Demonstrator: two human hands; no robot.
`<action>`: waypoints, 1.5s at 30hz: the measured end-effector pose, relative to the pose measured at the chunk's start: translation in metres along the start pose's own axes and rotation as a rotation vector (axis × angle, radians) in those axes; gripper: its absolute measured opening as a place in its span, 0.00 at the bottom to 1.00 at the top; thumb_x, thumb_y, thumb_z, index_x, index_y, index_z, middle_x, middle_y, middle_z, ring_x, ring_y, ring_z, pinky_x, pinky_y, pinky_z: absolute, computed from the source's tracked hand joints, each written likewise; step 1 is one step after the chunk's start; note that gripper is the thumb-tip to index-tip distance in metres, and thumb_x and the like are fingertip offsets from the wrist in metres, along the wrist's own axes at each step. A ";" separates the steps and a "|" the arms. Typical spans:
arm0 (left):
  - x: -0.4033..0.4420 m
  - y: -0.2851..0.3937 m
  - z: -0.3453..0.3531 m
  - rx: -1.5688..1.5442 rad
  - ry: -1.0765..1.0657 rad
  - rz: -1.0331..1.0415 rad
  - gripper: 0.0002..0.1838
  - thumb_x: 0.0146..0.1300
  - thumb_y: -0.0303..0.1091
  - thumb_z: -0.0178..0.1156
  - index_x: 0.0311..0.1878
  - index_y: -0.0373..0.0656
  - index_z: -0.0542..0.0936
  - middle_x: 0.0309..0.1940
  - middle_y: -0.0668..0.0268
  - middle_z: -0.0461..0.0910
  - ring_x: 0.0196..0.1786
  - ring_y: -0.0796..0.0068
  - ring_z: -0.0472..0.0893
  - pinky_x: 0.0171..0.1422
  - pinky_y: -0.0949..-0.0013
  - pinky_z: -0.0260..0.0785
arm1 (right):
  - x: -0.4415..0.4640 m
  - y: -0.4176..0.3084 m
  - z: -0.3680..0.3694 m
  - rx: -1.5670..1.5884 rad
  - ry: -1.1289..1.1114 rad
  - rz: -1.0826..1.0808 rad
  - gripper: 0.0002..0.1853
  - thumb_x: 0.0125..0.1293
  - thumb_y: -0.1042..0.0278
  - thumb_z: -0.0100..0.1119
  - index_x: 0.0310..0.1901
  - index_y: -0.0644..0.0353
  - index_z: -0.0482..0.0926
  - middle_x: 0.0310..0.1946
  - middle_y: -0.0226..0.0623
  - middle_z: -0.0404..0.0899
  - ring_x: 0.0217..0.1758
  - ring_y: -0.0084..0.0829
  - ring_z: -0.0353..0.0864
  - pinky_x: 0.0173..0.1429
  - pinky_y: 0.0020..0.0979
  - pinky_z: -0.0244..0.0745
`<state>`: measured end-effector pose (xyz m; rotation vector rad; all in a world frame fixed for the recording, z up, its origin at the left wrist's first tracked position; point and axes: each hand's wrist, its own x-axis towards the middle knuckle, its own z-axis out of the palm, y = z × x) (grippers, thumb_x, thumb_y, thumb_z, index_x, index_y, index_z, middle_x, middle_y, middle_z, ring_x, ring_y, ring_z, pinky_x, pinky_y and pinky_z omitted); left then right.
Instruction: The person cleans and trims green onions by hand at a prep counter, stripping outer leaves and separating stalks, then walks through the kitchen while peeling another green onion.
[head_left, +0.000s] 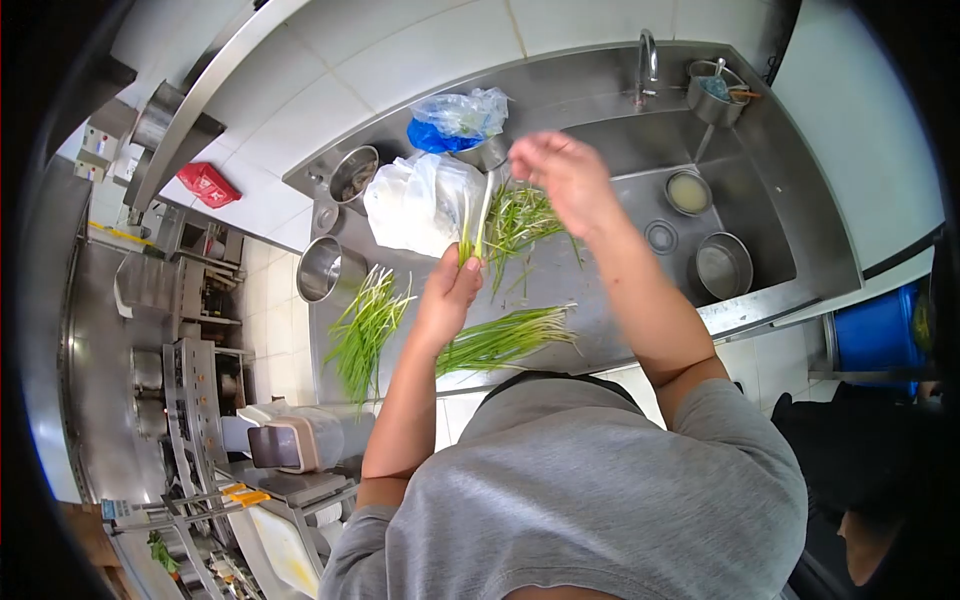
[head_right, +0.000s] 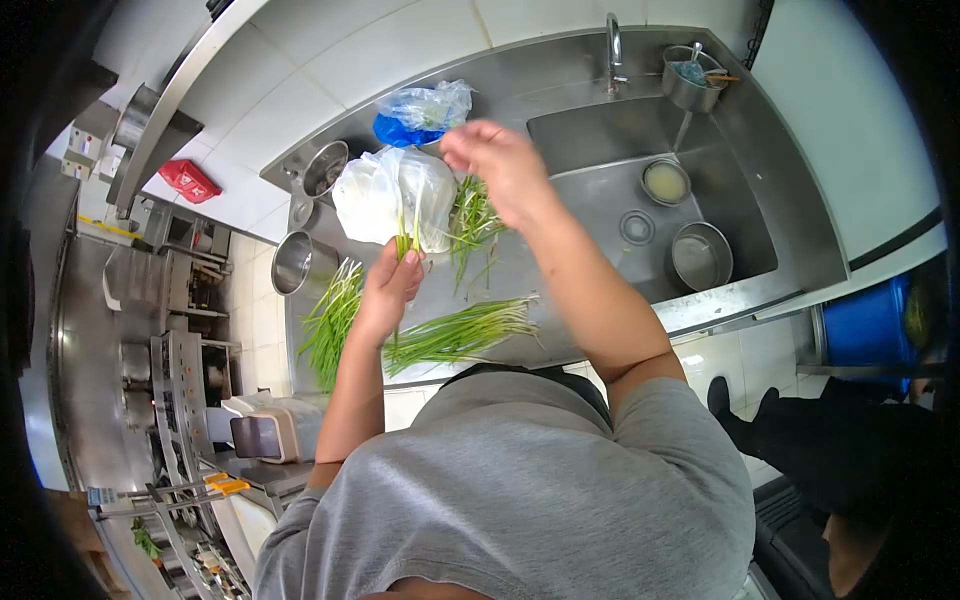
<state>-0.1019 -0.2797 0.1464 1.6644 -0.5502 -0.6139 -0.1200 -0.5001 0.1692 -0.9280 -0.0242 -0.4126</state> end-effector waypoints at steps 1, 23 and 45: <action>-0.003 -0.005 -0.008 0.045 0.029 -0.025 0.09 0.69 0.37 0.47 0.41 0.42 0.70 0.20 0.76 0.62 0.21 0.87 0.58 0.23 0.80 0.50 | 0.002 -0.012 -0.004 0.071 -0.007 -0.032 0.08 0.62 0.68 0.57 0.38 0.63 0.77 0.32 0.32 0.78 0.36 0.23 0.74 0.45 0.25 0.68; -0.046 -0.198 -0.168 1.007 0.328 0.177 0.26 0.50 0.35 0.64 0.54 0.44 0.73 0.56 0.51 0.70 0.59 0.50 0.68 0.63 0.53 0.58 | -0.046 0.161 -0.074 -1.669 -0.201 -0.008 0.16 0.51 0.71 0.59 0.44 0.54 0.79 0.45 0.41 0.78 0.52 0.42 0.75 0.54 0.37 0.70; -0.031 -0.189 -0.035 0.644 -0.024 0.438 0.13 0.59 0.38 0.56 0.46 0.46 0.78 0.43 0.59 0.77 0.51 0.58 0.73 0.57 0.57 0.62 | -0.123 0.171 -0.023 -1.719 -0.350 0.190 0.09 0.50 0.68 0.62 0.36 0.54 0.79 0.30 0.37 0.79 0.35 0.38 0.79 0.40 0.38 0.70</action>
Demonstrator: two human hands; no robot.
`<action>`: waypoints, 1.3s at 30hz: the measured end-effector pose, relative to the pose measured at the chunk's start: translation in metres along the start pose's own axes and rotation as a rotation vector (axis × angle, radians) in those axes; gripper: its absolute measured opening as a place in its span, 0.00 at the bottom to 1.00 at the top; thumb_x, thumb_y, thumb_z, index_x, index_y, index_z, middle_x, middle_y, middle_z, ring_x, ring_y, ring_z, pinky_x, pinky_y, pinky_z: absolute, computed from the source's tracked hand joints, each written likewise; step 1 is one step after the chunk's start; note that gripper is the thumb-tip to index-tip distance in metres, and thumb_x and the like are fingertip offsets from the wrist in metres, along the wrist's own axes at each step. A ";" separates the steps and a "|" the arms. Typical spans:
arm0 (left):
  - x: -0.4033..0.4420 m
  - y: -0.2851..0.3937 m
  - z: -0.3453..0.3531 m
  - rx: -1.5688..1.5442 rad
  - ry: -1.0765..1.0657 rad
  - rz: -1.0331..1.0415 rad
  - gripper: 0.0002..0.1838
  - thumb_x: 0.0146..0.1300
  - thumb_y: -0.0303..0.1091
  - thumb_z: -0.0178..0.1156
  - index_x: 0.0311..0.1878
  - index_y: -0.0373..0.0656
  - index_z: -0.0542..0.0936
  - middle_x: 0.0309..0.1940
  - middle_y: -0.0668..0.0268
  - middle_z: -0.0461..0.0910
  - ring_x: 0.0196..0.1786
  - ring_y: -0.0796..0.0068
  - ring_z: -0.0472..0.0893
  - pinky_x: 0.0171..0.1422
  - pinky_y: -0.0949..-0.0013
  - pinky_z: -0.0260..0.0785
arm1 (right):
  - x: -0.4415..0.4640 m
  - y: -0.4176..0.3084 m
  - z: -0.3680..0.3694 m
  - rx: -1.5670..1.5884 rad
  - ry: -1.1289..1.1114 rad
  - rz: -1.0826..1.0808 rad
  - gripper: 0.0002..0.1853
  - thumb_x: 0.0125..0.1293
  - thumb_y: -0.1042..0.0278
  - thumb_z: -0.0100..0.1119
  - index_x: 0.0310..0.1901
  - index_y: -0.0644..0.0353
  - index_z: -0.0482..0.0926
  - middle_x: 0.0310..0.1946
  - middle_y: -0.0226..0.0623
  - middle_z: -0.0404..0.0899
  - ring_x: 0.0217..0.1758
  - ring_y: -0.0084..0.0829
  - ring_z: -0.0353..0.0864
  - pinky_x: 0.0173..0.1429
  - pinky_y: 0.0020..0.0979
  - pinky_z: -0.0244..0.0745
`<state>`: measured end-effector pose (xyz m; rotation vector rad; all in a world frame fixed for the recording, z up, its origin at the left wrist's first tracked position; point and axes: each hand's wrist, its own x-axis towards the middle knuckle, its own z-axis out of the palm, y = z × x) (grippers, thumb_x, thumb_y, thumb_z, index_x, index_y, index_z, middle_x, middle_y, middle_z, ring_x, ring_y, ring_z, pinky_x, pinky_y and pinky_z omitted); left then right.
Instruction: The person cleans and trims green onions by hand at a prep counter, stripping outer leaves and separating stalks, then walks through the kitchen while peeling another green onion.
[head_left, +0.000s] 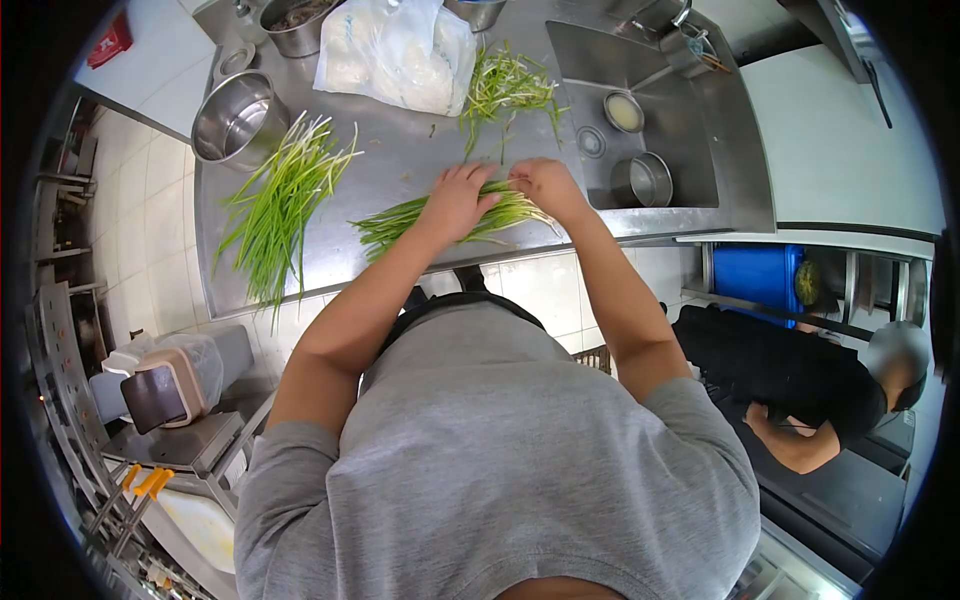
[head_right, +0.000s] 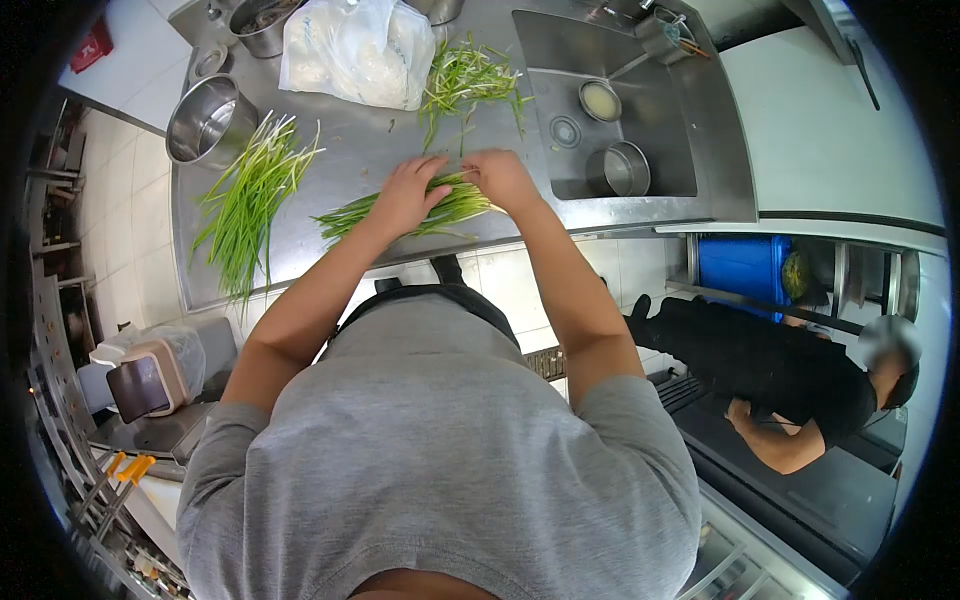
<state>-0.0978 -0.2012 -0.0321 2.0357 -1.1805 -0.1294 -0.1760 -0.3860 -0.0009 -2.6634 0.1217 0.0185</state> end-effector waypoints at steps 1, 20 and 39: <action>0.008 0.000 -0.005 -0.031 -0.057 0.011 0.12 0.61 0.38 0.55 0.46 0.45 0.78 0.40 0.59 0.78 0.47 0.59 0.75 0.53 0.58 0.64 | 0.000 -0.007 -0.009 0.118 0.025 0.038 0.09 0.51 0.70 0.62 0.36 0.55 0.79 0.29 0.36 0.79 0.33 0.35 0.78 0.38 0.36 0.70; 0.060 0.059 -0.076 -0.559 0.106 -0.223 0.08 0.67 0.34 0.52 0.40 0.39 0.73 0.20 0.69 0.72 0.26 0.81 0.69 0.32 0.74 0.64 | 0.028 -0.080 -0.104 1.320 0.416 0.156 0.08 0.53 0.79 0.63 0.36 0.64 0.77 0.29 0.34 0.79 0.29 0.22 0.77 0.35 0.23 0.72; 0.067 0.064 -0.097 -0.180 0.292 -0.314 0.10 0.65 0.36 0.50 0.38 0.39 0.74 0.24 0.50 0.76 0.29 0.47 0.76 0.33 0.56 0.67 | 0.049 -0.015 -0.114 1.227 0.192 0.106 0.14 0.61 0.72 0.57 0.48 0.66 0.74 0.37 0.39 0.80 0.37 0.26 0.79 0.44 0.25 0.73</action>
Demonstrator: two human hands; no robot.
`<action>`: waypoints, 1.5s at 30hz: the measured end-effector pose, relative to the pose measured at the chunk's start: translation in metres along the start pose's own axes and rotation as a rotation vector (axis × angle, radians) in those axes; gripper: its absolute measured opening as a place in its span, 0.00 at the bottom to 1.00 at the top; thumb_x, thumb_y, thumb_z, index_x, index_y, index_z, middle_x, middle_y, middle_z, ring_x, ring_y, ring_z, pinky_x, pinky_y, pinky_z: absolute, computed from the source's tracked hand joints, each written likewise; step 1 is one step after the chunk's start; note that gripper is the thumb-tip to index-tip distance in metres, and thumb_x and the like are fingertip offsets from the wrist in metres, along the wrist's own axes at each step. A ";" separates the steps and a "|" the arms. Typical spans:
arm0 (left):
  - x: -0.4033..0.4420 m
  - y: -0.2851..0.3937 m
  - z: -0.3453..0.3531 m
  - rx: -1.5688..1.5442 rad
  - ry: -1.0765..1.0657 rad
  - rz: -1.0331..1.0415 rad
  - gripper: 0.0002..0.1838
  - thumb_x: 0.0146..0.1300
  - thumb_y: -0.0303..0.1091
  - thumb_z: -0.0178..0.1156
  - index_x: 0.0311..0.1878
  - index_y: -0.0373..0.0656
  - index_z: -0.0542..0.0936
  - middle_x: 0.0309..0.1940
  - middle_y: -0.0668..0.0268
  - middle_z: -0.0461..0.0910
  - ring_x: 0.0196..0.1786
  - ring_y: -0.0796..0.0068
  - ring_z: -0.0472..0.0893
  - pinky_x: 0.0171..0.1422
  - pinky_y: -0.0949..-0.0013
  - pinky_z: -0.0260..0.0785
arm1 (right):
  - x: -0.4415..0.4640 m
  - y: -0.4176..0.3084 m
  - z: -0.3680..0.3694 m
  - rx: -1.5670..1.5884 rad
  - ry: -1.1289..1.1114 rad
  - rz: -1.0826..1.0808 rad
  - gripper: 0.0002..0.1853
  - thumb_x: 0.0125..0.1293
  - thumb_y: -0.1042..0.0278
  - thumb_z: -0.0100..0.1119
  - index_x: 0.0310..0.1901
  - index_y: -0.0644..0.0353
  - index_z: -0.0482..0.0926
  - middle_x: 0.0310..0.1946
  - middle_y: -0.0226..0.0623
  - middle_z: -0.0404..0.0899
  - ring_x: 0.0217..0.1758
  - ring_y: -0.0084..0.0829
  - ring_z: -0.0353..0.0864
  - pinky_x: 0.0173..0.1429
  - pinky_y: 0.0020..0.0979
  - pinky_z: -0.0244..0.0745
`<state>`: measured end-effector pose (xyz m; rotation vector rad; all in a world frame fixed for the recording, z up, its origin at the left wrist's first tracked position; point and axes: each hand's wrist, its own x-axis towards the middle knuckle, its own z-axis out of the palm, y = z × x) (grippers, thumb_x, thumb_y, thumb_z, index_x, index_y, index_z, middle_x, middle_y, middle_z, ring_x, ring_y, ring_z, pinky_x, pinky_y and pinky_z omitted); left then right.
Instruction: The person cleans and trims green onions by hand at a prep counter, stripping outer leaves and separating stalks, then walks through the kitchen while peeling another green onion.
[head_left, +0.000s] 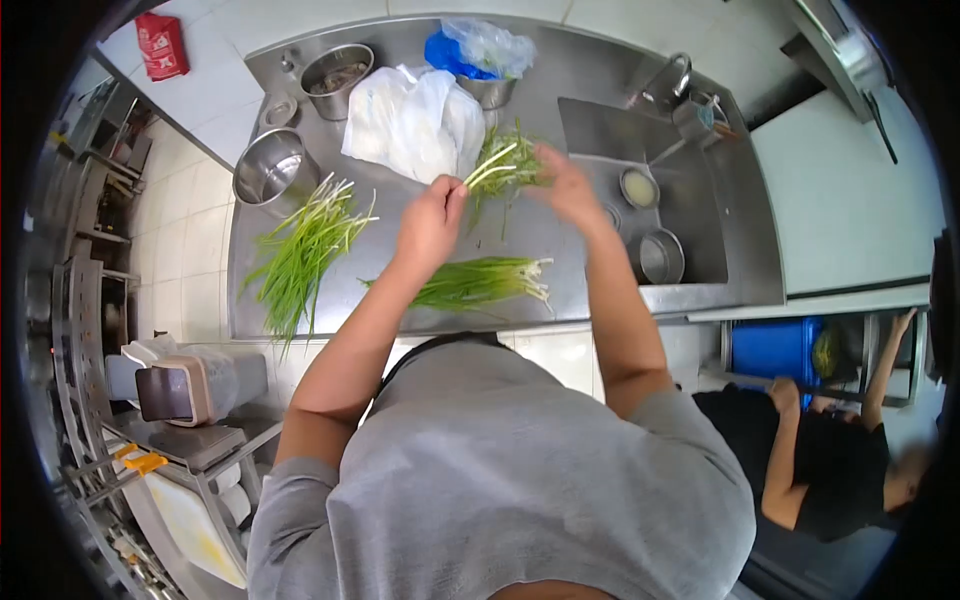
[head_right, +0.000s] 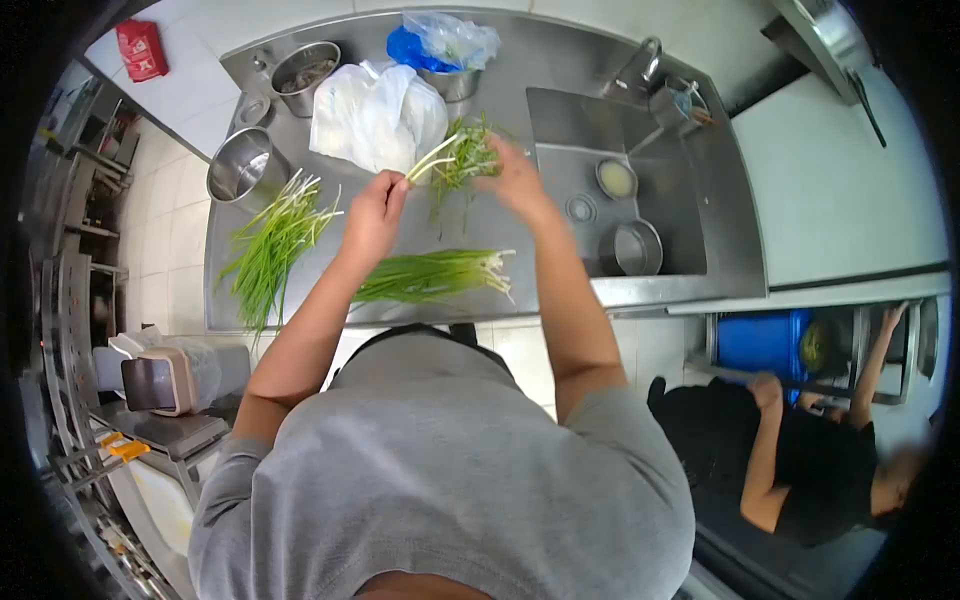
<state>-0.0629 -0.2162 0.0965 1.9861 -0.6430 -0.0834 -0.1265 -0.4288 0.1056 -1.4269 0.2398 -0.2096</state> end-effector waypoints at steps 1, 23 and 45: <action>0.001 0.001 0.001 -0.005 0.024 -0.015 0.10 0.65 0.37 0.51 0.38 0.39 0.74 0.24 0.50 0.76 0.29 0.47 0.76 0.32 0.57 0.67 | 0.004 0.004 0.010 -0.072 -0.017 0.065 0.15 0.62 0.71 0.57 0.49 0.66 0.74 0.37 0.38 0.80 0.38 0.26 0.79 0.45 0.25 0.73; -0.034 -0.080 0.028 0.437 -0.349 0.065 0.05 0.59 0.26 0.54 0.37 0.38 0.76 0.25 0.57 0.80 0.30 0.58 0.80 0.37 0.60 0.70 | 0.026 -0.116 -0.009 0.094 0.215 -0.493 0.06 0.56 0.75 0.63 0.33 0.68 0.80 0.24 0.34 0.79 0.23 0.20 0.74 0.32 0.21 0.70; -0.063 0.040 -0.104 -0.310 0.615 0.102 0.06 0.56 0.29 0.62 0.36 0.38 0.80 0.28 0.62 0.82 0.32 0.76 0.80 0.36 0.73 0.71 | -0.010 -0.018 0.165 -0.165 -0.375 -0.220 0.17 0.61 0.81 0.56 0.52 0.71 0.72 0.46 0.42 0.77 0.49 0.28 0.77 0.55 0.27 0.70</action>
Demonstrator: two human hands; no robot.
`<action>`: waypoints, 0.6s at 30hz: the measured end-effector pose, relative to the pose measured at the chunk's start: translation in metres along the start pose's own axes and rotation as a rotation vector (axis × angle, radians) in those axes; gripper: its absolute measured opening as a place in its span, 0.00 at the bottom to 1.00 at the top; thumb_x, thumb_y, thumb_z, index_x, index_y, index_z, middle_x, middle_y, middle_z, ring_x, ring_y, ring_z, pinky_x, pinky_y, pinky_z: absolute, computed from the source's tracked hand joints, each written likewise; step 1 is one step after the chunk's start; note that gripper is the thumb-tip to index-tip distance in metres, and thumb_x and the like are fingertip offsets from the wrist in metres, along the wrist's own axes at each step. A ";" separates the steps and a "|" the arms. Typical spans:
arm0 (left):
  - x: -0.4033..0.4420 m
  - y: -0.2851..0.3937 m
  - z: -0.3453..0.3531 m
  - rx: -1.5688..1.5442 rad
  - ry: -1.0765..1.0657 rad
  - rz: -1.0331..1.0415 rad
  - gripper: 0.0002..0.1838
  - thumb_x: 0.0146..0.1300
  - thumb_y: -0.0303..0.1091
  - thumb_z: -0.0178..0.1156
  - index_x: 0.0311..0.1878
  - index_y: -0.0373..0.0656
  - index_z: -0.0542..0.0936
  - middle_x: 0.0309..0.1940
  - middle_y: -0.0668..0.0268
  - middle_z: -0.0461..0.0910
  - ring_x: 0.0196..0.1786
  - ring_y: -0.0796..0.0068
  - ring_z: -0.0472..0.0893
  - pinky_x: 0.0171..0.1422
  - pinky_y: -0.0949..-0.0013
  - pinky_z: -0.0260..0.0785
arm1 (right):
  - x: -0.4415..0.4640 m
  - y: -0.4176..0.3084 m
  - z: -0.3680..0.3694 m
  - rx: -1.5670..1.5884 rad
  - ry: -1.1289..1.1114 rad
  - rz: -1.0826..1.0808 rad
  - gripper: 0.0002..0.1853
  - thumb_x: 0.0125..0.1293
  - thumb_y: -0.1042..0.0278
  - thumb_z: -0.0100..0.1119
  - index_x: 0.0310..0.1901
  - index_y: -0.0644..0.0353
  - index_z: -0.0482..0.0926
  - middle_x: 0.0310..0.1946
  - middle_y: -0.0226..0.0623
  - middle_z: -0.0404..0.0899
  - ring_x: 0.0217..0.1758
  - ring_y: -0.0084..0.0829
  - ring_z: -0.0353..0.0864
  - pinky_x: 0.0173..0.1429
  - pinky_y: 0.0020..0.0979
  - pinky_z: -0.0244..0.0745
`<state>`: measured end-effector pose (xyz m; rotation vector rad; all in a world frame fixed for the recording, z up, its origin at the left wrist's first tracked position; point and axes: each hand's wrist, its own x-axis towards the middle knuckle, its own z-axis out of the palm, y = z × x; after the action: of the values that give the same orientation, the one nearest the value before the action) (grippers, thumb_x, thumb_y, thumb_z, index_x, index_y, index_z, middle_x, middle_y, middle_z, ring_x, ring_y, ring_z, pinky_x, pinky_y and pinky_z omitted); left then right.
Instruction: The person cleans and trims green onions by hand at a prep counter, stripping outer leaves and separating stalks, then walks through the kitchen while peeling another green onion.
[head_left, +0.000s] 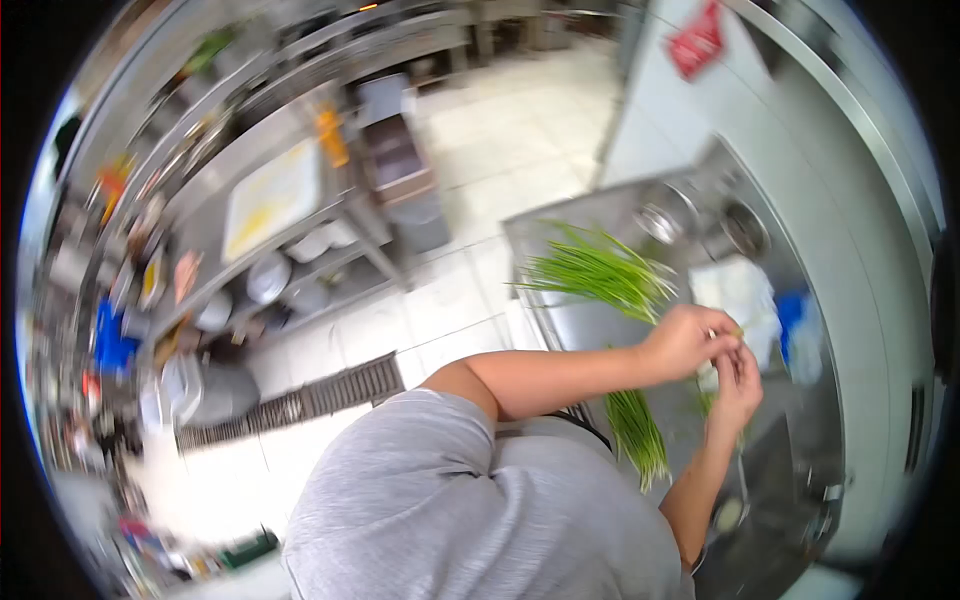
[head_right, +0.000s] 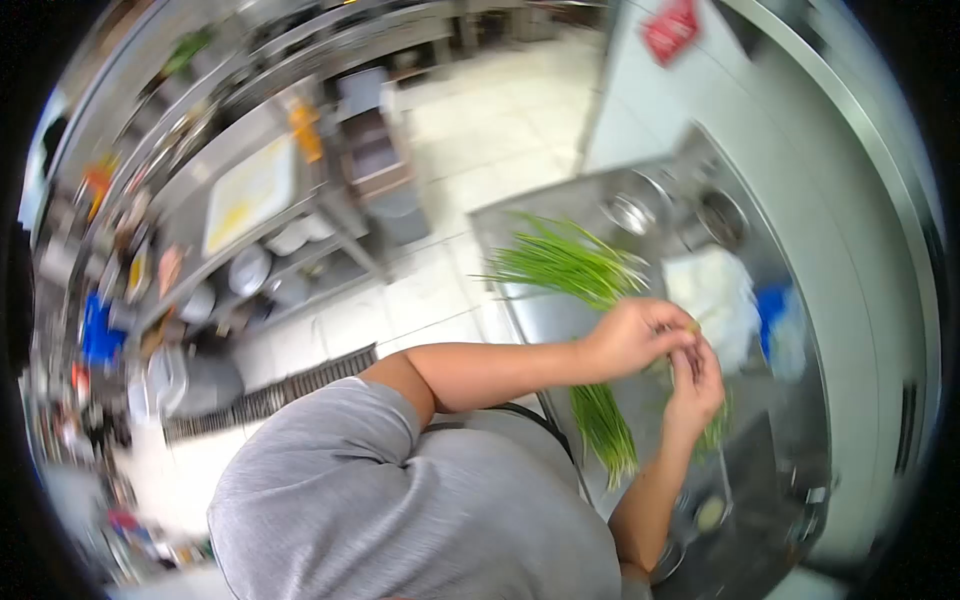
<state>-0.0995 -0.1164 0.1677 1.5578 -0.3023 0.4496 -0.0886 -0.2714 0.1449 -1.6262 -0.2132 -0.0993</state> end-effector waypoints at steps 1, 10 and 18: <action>-0.004 0.002 -0.021 0.114 0.062 0.053 0.06 0.55 0.30 0.63 0.36 0.39 0.80 0.28 0.62 0.81 0.32 0.73 0.80 0.36 0.73 0.71 | 0.003 0.002 0.022 0.028 -0.044 0.005 0.16 0.61 0.81 0.55 0.51 0.71 0.73 0.45 0.41 0.77 0.48 0.27 0.77 0.54 0.26 0.71; -0.074 0.024 -0.167 0.400 0.470 0.034 0.09 0.51 0.29 0.64 0.36 0.38 0.80 0.30 0.60 0.79 0.31 0.67 0.80 0.36 0.70 0.71 | 0.002 0.001 0.189 0.102 -0.514 -0.066 0.09 0.60 0.77 0.60 0.41 0.69 0.77 0.37 0.35 0.79 0.39 0.22 0.76 0.47 0.22 0.71; -0.118 0.069 -0.253 0.121 0.817 -0.044 0.07 0.54 0.25 0.64 0.36 0.34 0.80 0.30 0.62 0.81 0.34 0.79 0.79 0.40 0.75 0.72 | -0.024 -0.010 0.273 0.108 -0.763 -0.124 0.09 0.59 0.76 0.61 0.41 0.68 0.78 0.33 0.31 0.77 0.35 0.20 0.74 0.41 0.20 0.70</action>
<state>-0.2598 0.1225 0.1742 1.3658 0.3946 1.0322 -0.1319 -0.0008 0.1318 -1.4770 -0.8869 0.4405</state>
